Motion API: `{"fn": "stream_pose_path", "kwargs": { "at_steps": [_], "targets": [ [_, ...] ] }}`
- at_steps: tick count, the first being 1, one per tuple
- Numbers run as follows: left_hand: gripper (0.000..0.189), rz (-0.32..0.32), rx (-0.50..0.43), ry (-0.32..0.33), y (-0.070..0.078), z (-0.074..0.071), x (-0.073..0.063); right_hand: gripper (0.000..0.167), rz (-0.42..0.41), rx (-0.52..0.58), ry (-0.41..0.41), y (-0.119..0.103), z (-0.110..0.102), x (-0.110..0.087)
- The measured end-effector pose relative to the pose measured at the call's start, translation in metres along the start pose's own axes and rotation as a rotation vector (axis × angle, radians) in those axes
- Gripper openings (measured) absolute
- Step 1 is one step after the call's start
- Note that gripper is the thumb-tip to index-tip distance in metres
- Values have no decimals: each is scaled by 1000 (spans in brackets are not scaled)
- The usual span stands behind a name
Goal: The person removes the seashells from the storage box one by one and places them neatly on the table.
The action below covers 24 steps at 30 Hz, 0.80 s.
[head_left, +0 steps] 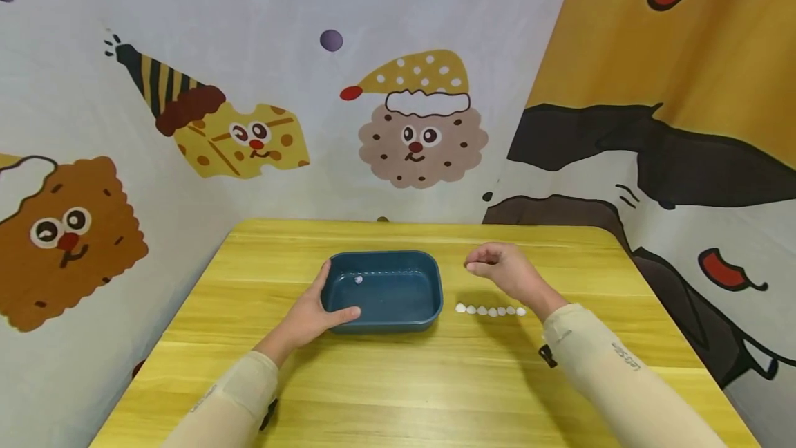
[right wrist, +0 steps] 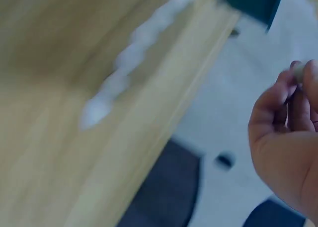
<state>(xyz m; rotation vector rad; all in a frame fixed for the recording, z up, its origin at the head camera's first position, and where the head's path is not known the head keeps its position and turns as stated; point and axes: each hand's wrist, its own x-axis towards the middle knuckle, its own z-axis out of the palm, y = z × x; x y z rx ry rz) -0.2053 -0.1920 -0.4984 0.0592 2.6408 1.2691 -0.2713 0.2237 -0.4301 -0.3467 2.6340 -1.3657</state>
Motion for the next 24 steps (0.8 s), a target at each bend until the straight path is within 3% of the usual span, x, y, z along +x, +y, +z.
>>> {"fn": "stream_pose_path", "kwargs": {
  "at_steps": [7, 12, 18, 24],
  "targets": [
    [128, -8, 6, -4, 0, 0, 1, 42, 129, 155, 32, 52, -57, -38],
    [128, -14, 9, -4, 1, -1, 0, 53, 213, 53, 61, 73, -83, -55],
    [127, -13, 20, 2, 3, -3, -1, 53, 321, -29, 29, 92, -90, -66],
    [128, -7, 29, -4, 4, -2, 0, 40, 299, -133, 27, 113, -82, -69]
  ]
}}
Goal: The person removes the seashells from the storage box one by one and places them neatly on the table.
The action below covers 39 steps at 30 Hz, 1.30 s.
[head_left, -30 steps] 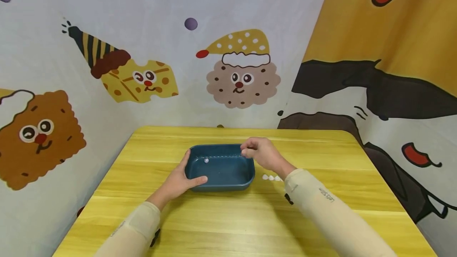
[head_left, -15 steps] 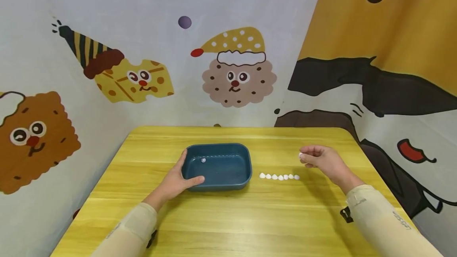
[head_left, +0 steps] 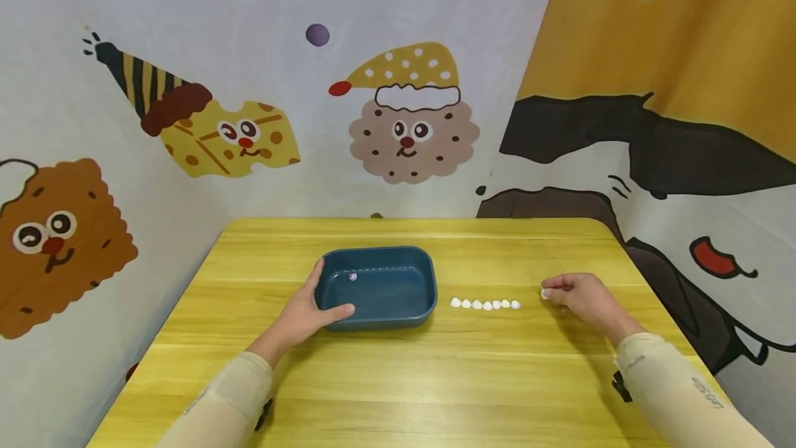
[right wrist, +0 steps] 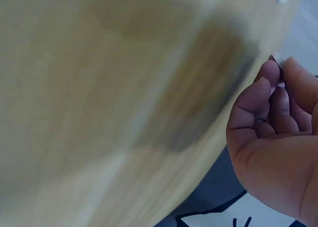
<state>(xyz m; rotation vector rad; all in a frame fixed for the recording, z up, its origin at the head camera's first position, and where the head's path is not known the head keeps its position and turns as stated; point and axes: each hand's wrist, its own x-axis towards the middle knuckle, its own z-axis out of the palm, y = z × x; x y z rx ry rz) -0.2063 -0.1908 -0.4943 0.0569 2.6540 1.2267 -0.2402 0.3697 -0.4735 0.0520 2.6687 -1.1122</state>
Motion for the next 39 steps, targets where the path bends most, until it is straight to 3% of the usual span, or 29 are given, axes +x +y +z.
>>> {"fn": "stream_pose_path", "kwargs": {
  "at_steps": [6, 17, 30, 39],
  "targets": [
    [127, -2, -4, -3, 1, 0, 1, 30, -47, -152, 66, 7, 8, 3],
    [127, -3, 4, 3, 2, -1, 2, 28, -100, -274, 129, 11, 14, 4],
    [128, -6, 8, 10, 0, 1, 2, 42, -154, -270, 56, 17, 13, 3],
    [128, -12, -7, 5, 0, 1, 0, 43, -145, -232, 27, 24, 12, 8]
  ]
}}
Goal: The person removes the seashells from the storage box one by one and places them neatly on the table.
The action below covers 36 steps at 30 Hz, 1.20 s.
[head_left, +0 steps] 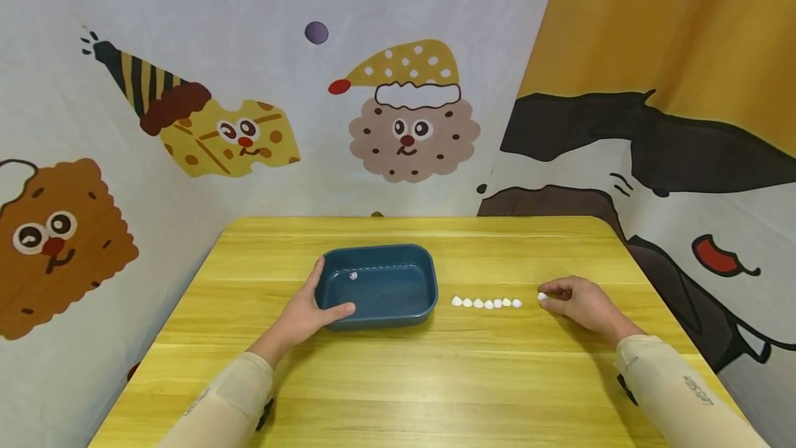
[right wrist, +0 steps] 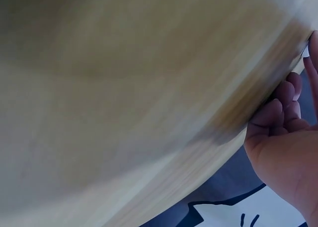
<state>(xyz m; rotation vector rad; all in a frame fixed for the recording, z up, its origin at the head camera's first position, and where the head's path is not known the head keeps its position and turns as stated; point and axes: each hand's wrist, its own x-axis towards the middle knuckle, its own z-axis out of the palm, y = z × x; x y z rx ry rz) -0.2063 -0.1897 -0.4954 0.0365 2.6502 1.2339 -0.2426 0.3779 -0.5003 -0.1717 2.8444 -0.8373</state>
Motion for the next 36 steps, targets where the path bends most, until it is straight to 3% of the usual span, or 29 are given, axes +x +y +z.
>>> {"fn": "stream_pose_path", "kwargs": {
  "at_steps": [10, 17, 36],
  "targets": [
    [128, -3, 1, 5, -1, -1, 0, 32, -59, 4, -8, -10, 10, 2],
    [127, -8, -11, 3, -1, 0, 0, 26, -53, 26, -13, -21, 16, 3],
    [127, 6, -16, 4, -2, 1, 1, 33, -38, 52, -20, -24, 17, 2]
  ]
}}
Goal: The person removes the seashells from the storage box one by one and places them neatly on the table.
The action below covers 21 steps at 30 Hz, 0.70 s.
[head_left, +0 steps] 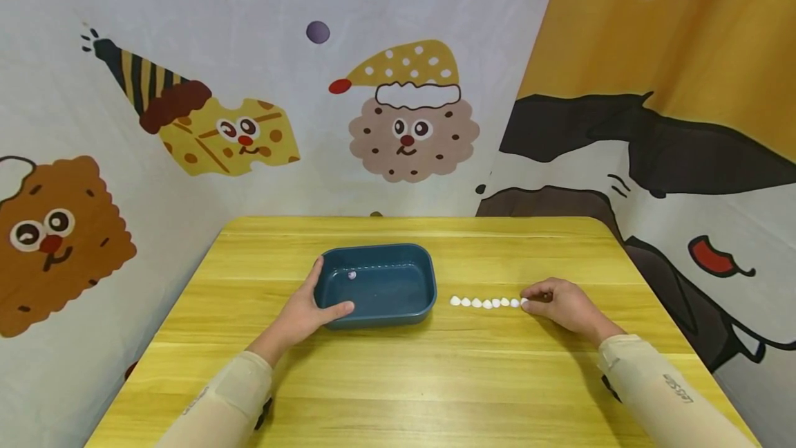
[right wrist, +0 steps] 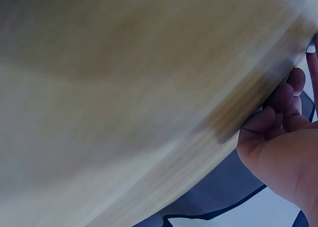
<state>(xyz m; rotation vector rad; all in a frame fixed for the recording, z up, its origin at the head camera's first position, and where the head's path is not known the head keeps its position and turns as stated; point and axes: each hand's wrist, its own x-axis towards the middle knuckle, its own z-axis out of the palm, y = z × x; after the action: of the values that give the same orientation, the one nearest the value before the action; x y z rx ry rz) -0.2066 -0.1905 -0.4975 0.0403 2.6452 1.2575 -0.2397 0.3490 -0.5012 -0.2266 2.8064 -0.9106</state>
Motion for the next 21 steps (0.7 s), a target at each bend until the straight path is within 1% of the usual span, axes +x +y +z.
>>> {"fn": "stream_pose_path", "kwargs": {
  "at_steps": [5, 8, 13, 21],
  "targets": [
    [127, 5, 3, 1, -1, 0, 0, 47, 39, 15, 8, 1, -2, 2],
    [127, 9, 3, 3, -1, 0, 0, 52, 51, 15, 12, 1, -3, 3],
    [127, 10, 3, 4, -1, 0, 1, 54, 56, 4, 11, 1, -2, 3],
    [126, 6, 2, 0, -1, 0, 1, 53, 62, -12, 10, 0, -2, 3]
  ]
}}
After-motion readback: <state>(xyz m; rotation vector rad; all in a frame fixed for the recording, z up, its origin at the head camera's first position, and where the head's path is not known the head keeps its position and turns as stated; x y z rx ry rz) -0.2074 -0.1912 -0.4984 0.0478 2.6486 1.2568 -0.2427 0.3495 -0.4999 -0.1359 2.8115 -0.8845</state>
